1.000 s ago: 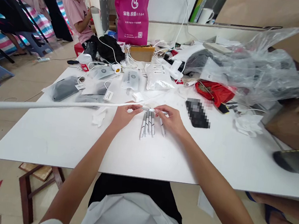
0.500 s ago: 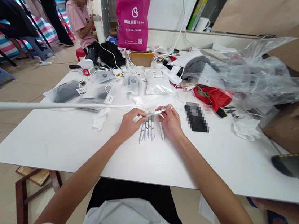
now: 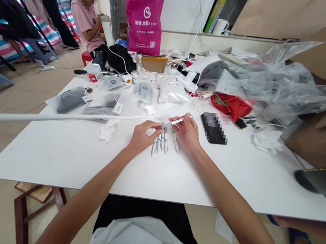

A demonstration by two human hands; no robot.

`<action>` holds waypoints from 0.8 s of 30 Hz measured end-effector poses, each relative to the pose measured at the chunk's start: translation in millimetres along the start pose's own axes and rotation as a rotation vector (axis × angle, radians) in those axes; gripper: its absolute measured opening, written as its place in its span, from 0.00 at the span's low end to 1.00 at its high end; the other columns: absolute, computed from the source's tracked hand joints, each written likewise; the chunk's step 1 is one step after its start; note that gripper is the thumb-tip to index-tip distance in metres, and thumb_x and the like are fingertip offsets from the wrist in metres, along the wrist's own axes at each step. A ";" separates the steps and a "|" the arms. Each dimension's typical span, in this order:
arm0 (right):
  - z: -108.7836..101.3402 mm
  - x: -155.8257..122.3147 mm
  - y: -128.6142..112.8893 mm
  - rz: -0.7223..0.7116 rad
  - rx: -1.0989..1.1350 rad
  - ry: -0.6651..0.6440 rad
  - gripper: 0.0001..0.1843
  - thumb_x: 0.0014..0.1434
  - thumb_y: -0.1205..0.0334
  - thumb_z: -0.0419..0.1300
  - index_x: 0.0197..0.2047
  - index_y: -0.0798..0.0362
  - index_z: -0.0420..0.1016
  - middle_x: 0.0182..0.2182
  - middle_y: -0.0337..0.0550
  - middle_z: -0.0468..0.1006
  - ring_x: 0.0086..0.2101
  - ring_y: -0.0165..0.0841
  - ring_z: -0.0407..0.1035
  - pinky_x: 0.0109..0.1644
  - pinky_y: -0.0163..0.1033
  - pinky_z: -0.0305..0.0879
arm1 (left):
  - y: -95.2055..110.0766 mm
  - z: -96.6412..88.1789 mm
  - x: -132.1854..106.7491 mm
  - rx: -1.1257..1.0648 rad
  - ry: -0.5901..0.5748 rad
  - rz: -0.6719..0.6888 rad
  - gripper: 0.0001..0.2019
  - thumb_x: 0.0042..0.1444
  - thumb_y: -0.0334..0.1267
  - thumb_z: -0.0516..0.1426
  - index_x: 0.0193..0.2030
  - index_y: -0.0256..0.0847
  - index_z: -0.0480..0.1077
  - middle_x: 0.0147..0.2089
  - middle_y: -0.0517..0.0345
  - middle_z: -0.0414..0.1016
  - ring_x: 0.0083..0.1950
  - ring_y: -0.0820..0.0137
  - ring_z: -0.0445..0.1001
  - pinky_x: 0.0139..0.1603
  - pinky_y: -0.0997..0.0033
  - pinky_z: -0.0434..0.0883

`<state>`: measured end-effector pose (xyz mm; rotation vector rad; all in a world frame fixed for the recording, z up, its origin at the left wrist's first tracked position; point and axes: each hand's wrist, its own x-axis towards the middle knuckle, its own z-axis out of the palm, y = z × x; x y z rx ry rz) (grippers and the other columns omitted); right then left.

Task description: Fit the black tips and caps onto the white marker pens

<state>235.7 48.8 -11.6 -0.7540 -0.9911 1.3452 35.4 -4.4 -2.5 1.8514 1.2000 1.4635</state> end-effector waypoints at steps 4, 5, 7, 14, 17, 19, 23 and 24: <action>-14.3 9.9 -10.1 -0.026 0.100 -0.052 0.28 0.65 0.28 0.64 0.36 0.44 0.64 0.25 0.32 0.65 0.28 0.33 0.68 0.43 0.45 0.77 | -0.6 -2.7 4.2 -0.016 0.006 -0.102 0.17 0.66 0.48 0.67 0.56 0.43 0.80 0.52 0.51 0.87 0.54 0.61 0.84 0.56 0.61 0.76; -19.1 12.5 -13.7 -0.021 0.102 -0.074 0.30 0.66 0.27 0.61 0.33 0.44 0.61 0.23 0.32 0.59 0.25 0.33 0.62 0.38 0.45 0.74 | -1.3 -4.6 5.8 -0.015 0.035 -0.138 0.15 0.68 0.49 0.65 0.54 0.43 0.81 0.52 0.51 0.87 0.54 0.62 0.84 0.54 0.63 0.76; -28.0 16.5 -20.9 -0.002 0.119 -0.093 0.32 0.68 0.28 0.58 0.29 0.45 0.56 0.22 0.32 0.52 0.23 0.33 0.52 0.33 0.45 0.68 | -2.8 -8.7 8.9 -0.001 0.075 -0.191 0.15 0.71 0.51 0.61 0.51 0.43 0.82 0.52 0.51 0.87 0.53 0.63 0.83 0.49 0.66 0.75; -36.4 17.6 -36.7 -0.068 0.175 -0.085 0.32 0.69 0.33 0.57 0.26 0.45 0.52 0.23 0.32 0.45 0.23 0.34 0.44 0.31 0.45 0.62 | -7.1 -12.1 11.0 0.027 0.068 -0.210 0.18 0.73 0.55 0.57 0.47 0.44 0.82 0.51 0.52 0.86 0.49 0.64 0.82 0.38 0.69 0.70; -32.7 16.1 -39.3 -0.065 0.144 -0.063 0.32 0.67 0.30 0.58 0.26 0.45 0.53 0.23 0.33 0.45 0.24 0.34 0.42 0.29 0.45 0.60 | -9.4 -9.2 10.4 0.031 0.051 -0.207 0.18 0.73 0.55 0.58 0.48 0.45 0.81 0.47 0.53 0.87 0.49 0.63 0.82 0.42 0.68 0.72; -30.4 14.9 -40.2 -0.065 0.143 -0.045 0.30 0.66 0.34 0.61 0.26 0.45 0.53 0.23 0.33 0.44 0.24 0.33 0.42 0.28 0.44 0.59 | -10.9 -8.0 10.1 0.049 0.031 -0.198 0.16 0.73 0.54 0.58 0.48 0.45 0.81 0.46 0.53 0.87 0.48 0.63 0.82 0.46 0.66 0.73; -28.5 12.4 -40.7 -0.082 0.160 -0.055 0.29 0.67 0.38 0.61 0.26 0.46 0.52 0.23 0.33 0.44 0.24 0.32 0.42 0.28 0.43 0.61 | -15.7 -7.3 8.6 0.114 -0.035 -0.182 0.12 0.70 0.50 0.61 0.49 0.45 0.80 0.45 0.55 0.85 0.45 0.64 0.79 0.48 0.65 0.72; -28.4 11.9 -40.6 -0.086 0.163 -0.062 0.29 0.67 0.38 0.61 0.26 0.46 0.53 0.23 0.32 0.45 0.24 0.32 0.43 0.29 0.43 0.62 | -17.6 -7.2 7.9 0.137 -0.063 -0.181 0.12 0.69 0.49 0.62 0.49 0.45 0.79 0.44 0.55 0.84 0.44 0.64 0.79 0.48 0.64 0.72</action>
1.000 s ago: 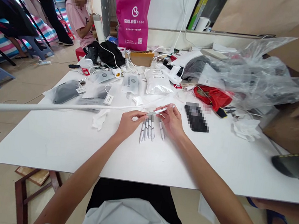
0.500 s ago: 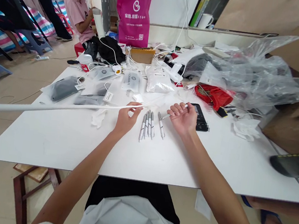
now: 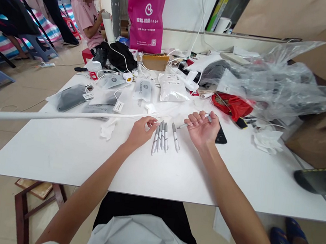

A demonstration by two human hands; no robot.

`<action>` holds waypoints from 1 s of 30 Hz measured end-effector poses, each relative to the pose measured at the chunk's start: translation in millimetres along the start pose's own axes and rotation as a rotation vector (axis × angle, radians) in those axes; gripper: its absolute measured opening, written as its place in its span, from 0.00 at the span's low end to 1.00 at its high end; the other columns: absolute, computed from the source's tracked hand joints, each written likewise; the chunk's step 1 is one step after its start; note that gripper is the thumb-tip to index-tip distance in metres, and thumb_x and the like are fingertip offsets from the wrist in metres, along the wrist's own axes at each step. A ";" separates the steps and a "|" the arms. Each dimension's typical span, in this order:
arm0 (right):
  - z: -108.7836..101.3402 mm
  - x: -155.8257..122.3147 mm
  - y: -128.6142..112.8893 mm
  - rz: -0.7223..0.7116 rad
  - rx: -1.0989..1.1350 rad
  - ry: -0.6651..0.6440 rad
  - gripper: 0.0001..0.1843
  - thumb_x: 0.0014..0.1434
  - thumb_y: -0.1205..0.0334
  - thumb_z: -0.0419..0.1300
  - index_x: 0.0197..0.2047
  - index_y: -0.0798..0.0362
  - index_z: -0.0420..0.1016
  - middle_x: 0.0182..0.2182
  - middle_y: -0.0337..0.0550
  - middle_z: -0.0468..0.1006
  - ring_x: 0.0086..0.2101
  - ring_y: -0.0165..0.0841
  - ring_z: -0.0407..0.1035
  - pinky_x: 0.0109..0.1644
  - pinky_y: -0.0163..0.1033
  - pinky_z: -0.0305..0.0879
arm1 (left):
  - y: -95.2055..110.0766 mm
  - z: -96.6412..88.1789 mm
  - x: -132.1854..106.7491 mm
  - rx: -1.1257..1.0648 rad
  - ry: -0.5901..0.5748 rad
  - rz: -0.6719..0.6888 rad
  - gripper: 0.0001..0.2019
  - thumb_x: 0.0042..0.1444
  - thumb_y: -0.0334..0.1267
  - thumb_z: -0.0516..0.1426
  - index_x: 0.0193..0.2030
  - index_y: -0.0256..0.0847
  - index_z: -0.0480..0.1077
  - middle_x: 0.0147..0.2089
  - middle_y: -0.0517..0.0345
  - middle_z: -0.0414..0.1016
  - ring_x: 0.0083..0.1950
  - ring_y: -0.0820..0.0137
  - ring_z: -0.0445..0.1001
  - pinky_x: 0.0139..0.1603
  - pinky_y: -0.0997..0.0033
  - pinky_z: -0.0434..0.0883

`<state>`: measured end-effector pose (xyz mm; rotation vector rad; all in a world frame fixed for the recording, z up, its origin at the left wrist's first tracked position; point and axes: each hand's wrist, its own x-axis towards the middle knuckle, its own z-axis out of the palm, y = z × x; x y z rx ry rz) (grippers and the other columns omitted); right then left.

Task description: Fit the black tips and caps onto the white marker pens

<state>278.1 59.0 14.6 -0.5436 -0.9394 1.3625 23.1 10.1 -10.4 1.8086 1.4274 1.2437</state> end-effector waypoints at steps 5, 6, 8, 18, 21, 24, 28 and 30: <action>2.7 1.4 0.4 -0.002 -0.041 0.053 0.30 0.67 0.30 0.57 0.28 0.45 0.57 0.23 0.35 0.54 0.26 0.36 0.57 0.37 0.49 0.71 | -11.5 2.7 -1.9 0.192 -0.133 0.064 0.14 0.66 0.50 0.64 0.52 0.47 0.78 0.39 0.57 0.82 0.43 0.61 0.77 0.54 0.58 0.72; 3.2 2.2 0.0 -0.007 -0.067 0.078 0.31 0.67 0.27 0.56 0.29 0.44 0.59 0.25 0.37 0.59 0.29 0.38 0.62 0.40 0.50 0.73 | -12.8 3.0 -2.2 0.230 -0.160 0.073 0.14 0.66 0.50 0.64 0.53 0.47 0.77 0.38 0.57 0.81 0.43 0.60 0.77 0.54 0.57 0.72; 2.6 2.5 -2.0 -0.051 -0.174 0.121 0.31 0.67 0.24 0.56 0.33 0.44 0.64 0.31 0.41 0.69 0.37 0.39 0.70 0.44 0.50 0.76 | -13.6 2.9 -2.7 0.279 -0.209 0.076 0.13 0.67 0.48 0.63 0.53 0.47 0.77 0.37 0.58 0.81 0.42 0.59 0.76 0.53 0.57 0.72; -38.2 -74.6 -9.9 -0.285 -1.282 -0.305 0.17 0.74 0.48 0.61 0.61 0.38 0.82 0.60 0.51 0.77 0.56 0.48 0.78 0.57 0.57 0.79 | 1.3 0.7 -4.2 0.352 -0.216 0.035 0.13 0.63 0.31 0.59 0.54 0.48 0.74 0.36 0.60 0.79 0.38 0.60 0.77 0.47 0.58 0.70; -44.0 -97.5 -14.9 -0.153 -1.372 -0.457 0.30 0.72 0.48 0.65 0.74 0.32 0.70 0.71 0.49 0.71 0.65 0.53 0.72 0.57 0.60 0.81 | 4.8 1.4 -5.5 0.365 -0.203 0.007 0.10 0.65 0.34 0.60 0.52 0.47 0.73 0.35 0.61 0.78 0.36 0.61 0.76 0.44 0.60 0.68; -57.8 -105.5 -28.1 -0.162 -1.475 -0.444 0.35 0.71 0.47 0.65 0.78 0.32 0.63 0.73 0.49 0.69 0.68 0.55 0.69 0.64 0.65 0.76 | 7.4 1.7 -6.4 0.382 -0.217 -0.018 0.08 0.65 0.41 0.63 0.49 0.46 0.72 0.36 0.60 0.78 0.37 0.62 0.76 0.40 0.62 0.67; -97.6 -101.8 -44.3 -0.377 -1.699 -0.133 0.32 0.68 0.43 0.67 0.71 0.41 0.71 0.67 0.59 0.74 0.64 0.59 0.72 0.69 0.68 0.68 | 12.1 0.7 -6.1 0.372 -0.241 -0.111 0.10 0.63 0.39 0.64 0.49 0.47 0.71 0.37 0.61 0.79 0.36 0.63 0.76 0.39 0.62 0.65; -117.4 -99.4 -46.5 -0.407 -1.829 0.013 0.39 0.65 0.35 0.67 0.71 0.44 0.71 0.67 0.64 0.74 0.66 0.62 0.69 0.70 0.69 0.65 | 16.5 -1.0 -5.4 0.372 -0.252 -0.161 0.11 0.61 0.37 0.64 0.49 0.48 0.71 0.38 0.61 0.81 0.38 0.62 0.77 0.41 0.61 0.66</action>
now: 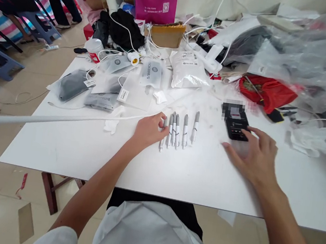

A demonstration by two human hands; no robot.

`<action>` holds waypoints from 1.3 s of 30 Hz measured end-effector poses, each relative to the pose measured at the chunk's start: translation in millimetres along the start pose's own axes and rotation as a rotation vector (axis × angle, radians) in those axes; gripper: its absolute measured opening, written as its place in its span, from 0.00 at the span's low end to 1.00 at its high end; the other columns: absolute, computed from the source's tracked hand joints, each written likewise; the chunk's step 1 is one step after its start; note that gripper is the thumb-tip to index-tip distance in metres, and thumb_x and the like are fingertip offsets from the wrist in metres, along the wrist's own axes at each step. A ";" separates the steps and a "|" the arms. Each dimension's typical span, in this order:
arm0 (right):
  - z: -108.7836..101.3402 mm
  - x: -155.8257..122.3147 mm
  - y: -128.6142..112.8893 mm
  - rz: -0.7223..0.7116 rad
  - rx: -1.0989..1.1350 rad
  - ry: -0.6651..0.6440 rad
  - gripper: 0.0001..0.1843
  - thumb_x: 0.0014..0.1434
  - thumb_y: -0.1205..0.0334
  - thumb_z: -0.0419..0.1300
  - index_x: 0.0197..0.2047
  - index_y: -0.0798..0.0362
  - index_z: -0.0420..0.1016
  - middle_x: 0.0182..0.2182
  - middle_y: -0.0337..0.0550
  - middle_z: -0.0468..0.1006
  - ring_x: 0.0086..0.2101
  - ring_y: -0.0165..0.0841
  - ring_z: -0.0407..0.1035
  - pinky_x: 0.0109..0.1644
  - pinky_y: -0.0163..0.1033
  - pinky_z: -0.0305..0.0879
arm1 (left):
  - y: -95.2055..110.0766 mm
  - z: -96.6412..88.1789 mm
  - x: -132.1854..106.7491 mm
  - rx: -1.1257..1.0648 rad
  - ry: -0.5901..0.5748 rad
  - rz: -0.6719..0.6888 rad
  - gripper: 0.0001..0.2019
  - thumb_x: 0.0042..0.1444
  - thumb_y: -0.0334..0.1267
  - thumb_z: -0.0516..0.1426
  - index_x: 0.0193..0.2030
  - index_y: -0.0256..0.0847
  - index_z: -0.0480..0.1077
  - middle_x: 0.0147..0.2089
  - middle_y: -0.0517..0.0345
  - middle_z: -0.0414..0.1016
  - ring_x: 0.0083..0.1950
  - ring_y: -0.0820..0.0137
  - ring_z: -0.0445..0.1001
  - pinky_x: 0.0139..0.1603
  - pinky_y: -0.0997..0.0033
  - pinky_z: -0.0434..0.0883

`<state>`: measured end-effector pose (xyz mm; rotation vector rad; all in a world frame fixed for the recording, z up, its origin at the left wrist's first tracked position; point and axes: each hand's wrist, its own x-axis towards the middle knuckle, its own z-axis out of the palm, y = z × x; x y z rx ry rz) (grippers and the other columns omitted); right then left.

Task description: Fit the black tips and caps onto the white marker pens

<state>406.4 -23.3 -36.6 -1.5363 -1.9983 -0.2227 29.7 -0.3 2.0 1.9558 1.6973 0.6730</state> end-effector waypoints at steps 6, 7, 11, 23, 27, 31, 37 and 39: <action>10.2 -6.4 16.6 0.131 -0.082 -0.015 0.48 0.63 0.20 0.56 0.67 0.52 0.74 0.69 0.65 0.69 0.65 0.64 0.67 0.68 0.72 0.64 | 13.9 -12.8 -3.2 0.092 -0.111 -0.069 0.07 0.58 0.35 0.62 0.43 0.46 0.72 0.43 0.61 0.84 0.46 0.62 0.80 0.41 0.62 0.67; 10.6 -6.5 16.0 0.128 -0.086 -0.017 0.47 0.63 0.21 0.57 0.66 0.52 0.75 0.69 0.65 0.69 0.65 0.64 0.68 0.68 0.71 0.64 | 15.5 -14.2 -3.7 0.098 -0.116 -0.072 0.06 0.57 0.34 0.61 0.42 0.46 0.73 0.44 0.60 0.84 0.45 0.63 0.80 0.41 0.61 0.67; 10.5 -5.5 15.4 0.125 -0.075 -0.002 0.48 0.63 0.22 0.58 0.69 0.53 0.73 0.67 0.66 0.70 0.65 0.62 0.69 0.70 0.69 0.64 | 17.3 -19.4 -5.1 -0.004 -0.112 -0.092 0.05 0.54 0.34 0.62 0.39 0.44 0.76 0.41 0.59 0.83 0.41 0.64 0.78 0.40 0.61 0.67; 13.2 1.1 16.0 0.069 -0.150 -0.050 0.43 0.66 0.24 0.54 0.64 0.53 0.77 0.67 0.66 0.69 0.63 0.59 0.68 0.67 0.64 0.65 | 10.1 -29.4 -2.8 -1.150 -0.412 0.005 0.10 0.59 0.40 0.69 0.37 0.38 0.76 0.37 0.57 0.76 0.36 0.71 0.79 0.46 0.64 0.78; 17.8 14.4 14.7 0.119 -0.188 -0.174 0.46 0.65 0.30 0.61 0.75 0.53 0.65 0.71 0.67 0.62 0.66 0.59 0.62 0.68 0.63 0.61 | 12.8 -23.7 -3.8 -1.400 -0.444 -0.009 0.13 0.55 0.41 0.73 0.39 0.38 0.76 0.44 0.53 0.82 0.46 0.64 0.84 0.55 0.58 0.81; 21.3 20.8 17.1 0.121 -0.191 -0.145 0.46 0.63 0.33 0.66 0.74 0.51 0.64 0.71 0.65 0.62 0.66 0.55 0.62 0.67 0.59 0.60 | 13.3 -17.7 -3.7 -1.532 -0.399 -0.046 0.12 0.56 0.38 0.74 0.40 0.38 0.78 0.49 0.50 0.86 0.51 0.64 0.86 0.65 0.56 0.78; 25.3 15.0 29.9 0.043 -0.159 0.023 0.35 0.64 0.31 0.63 0.59 0.52 0.78 0.63 0.61 0.71 0.60 0.51 0.69 0.67 0.55 0.62 | 11.7 -15.0 -0.4 -1.669 -0.274 -0.092 0.06 0.59 0.33 0.71 0.40 0.38 0.81 0.54 0.51 0.87 0.57 0.64 0.86 0.70 0.61 0.76; 26.9 14.6 30.9 0.045 -0.162 0.016 0.33 0.65 0.31 0.62 0.57 0.52 0.79 0.63 0.60 0.72 0.60 0.51 0.69 0.66 0.55 0.62 | 11.7 -15.9 -0.1 -1.692 -0.252 -0.106 0.05 0.59 0.31 0.70 0.40 0.37 0.81 0.55 0.51 0.87 0.57 0.64 0.86 0.72 0.60 0.74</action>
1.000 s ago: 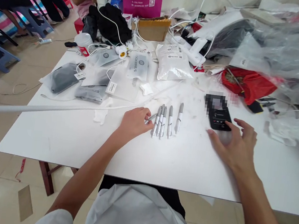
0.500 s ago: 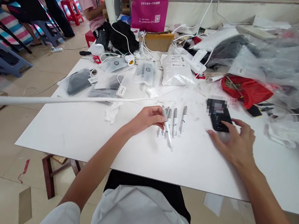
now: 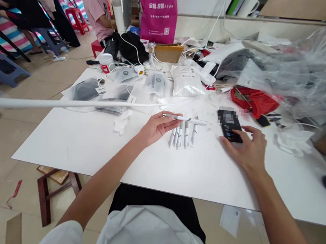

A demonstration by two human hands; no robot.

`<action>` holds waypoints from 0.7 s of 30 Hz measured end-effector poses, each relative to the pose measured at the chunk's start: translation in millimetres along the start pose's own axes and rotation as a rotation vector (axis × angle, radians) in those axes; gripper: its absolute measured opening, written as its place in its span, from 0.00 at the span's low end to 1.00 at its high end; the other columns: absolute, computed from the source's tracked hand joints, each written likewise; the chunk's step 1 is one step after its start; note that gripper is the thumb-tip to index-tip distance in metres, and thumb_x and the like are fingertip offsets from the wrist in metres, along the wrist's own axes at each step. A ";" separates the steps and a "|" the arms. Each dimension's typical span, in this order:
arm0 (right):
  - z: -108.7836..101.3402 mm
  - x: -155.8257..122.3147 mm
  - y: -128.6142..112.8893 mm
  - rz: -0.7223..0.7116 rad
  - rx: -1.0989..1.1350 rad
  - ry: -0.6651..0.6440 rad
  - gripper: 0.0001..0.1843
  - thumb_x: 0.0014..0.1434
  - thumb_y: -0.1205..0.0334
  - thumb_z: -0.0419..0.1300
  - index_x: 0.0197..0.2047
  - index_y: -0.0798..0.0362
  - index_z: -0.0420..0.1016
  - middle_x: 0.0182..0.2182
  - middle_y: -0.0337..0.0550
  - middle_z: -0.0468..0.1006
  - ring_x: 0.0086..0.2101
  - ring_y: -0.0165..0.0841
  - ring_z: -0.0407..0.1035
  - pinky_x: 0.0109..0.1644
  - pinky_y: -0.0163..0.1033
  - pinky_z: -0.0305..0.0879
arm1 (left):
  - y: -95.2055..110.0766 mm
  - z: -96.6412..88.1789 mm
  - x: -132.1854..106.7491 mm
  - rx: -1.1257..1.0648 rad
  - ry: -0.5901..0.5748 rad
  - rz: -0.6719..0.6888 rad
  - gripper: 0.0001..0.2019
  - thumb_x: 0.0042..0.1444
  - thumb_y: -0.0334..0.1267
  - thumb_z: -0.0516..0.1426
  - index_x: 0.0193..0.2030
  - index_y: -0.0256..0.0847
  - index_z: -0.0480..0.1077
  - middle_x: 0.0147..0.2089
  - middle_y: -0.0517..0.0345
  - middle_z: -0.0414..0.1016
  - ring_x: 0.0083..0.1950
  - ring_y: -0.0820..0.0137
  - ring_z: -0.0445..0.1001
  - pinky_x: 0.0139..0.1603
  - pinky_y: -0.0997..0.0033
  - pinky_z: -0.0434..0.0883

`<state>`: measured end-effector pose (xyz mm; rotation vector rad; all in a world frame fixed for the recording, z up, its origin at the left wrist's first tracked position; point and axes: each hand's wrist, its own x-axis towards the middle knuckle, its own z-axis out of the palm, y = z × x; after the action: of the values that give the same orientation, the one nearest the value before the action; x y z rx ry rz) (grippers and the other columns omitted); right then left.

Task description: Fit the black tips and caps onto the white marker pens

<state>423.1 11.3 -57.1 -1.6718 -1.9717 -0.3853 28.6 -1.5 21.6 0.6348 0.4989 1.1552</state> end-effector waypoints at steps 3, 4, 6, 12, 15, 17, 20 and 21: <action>1.1 1.0 -2.7 0.018 -0.014 -0.025 0.37 0.64 0.29 0.61 0.60 0.52 0.80 0.65 0.61 0.69 0.61 0.55 0.67 0.66 0.58 0.63 | 1.2 1.0 -0.7 -0.024 0.030 0.002 0.04 0.59 0.30 0.70 0.41 0.37 0.81 0.55 0.51 0.87 0.57 0.64 0.86 0.73 0.59 0.73; 0.9 1.5 -4.0 0.031 -0.017 -0.035 0.40 0.63 0.27 0.60 0.62 0.52 0.78 0.66 0.62 0.68 0.62 0.56 0.66 0.66 0.60 0.63 | 1.4 1.3 -1.0 -0.027 0.038 0.001 0.05 0.60 0.30 0.69 0.41 0.37 0.80 0.56 0.50 0.87 0.57 0.63 0.86 0.74 0.58 0.73; -0.2 2.2 -6.3 0.059 -0.015 -0.054 0.47 0.62 0.24 0.58 0.68 0.53 0.74 0.68 0.65 0.66 0.63 0.59 0.64 0.66 0.63 0.63 | 1.5 1.7 -1.3 -0.036 0.052 -0.003 0.06 0.60 0.30 0.69 0.43 0.37 0.80 0.56 0.49 0.86 0.59 0.62 0.85 0.75 0.58 0.72; -3.0 2.5 -7.8 0.028 -0.022 -0.018 0.41 0.63 0.26 0.59 0.62 0.52 0.79 0.65 0.64 0.69 0.61 0.56 0.67 0.65 0.60 0.64 | 0.7 1.4 -0.6 -0.046 0.039 -0.010 0.09 0.60 0.31 0.70 0.45 0.38 0.79 0.55 0.50 0.86 0.59 0.64 0.85 0.70 0.61 0.75; -2.5 2.5 -7.8 0.042 -0.028 -0.055 0.36 0.62 0.32 0.64 0.62 0.50 0.79 0.65 0.63 0.69 0.61 0.56 0.66 0.64 0.59 0.63 | 0.6 1.7 -0.2 -0.022 0.046 -0.017 0.10 0.59 0.33 0.71 0.45 0.39 0.78 0.55 0.51 0.86 0.60 0.63 0.84 0.68 0.63 0.76; -2.5 2.6 -8.0 0.050 -0.025 -0.058 0.37 0.61 0.33 0.65 0.63 0.50 0.78 0.65 0.64 0.69 0.61 0.56 0.66 0.63 0.60 0.63 | 0.9 1.9 -0.3 -0.007 0.057 -0.024 0.12 0.58 0.35 0.72 0.46 0.40 0.78 0.56 0.51 0.85 0.60 0.63 0.84 0.67 0.63 0.76; -4.1 2.7 -9.0 0.043 -0.025 -0.024 0.42 0.62 0.28 0.61 0.65 0.52 0.76 0.64 0.65 0.69 0.60 0.56 0.66 0.63 0.59 0.63 | 1.0 2.0 -0.3 0.012 0.064 -0.034 0.15 0.56 0.38 0.74 0.46 0.40 0.77 0.55 0.52 0.85 0.56 0.65 0.85 0.62 0.64 0.77; -5.1 2.9 -9.8 0.037 -0.025 -0.016 0.43 0.63 0.26 0.60 0.65 0.53 0.76 0.64 0.65 0.70 0.60 0.55 0.67 0.63 0.58 0.62 | 0.8 2.1 -0.1 0.027 0.067 -0.037 0.16 0.55 0.39 0.75 0.45 0.40 0.77 0.54 0.52 0.85 0.54 0.65 0.85 0.60 0.65 0.78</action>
<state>414.3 9.1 -50.2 -1.7291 -1.9523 -0.3860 29.3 -1.8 23.7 0.6096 0.5819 1.1392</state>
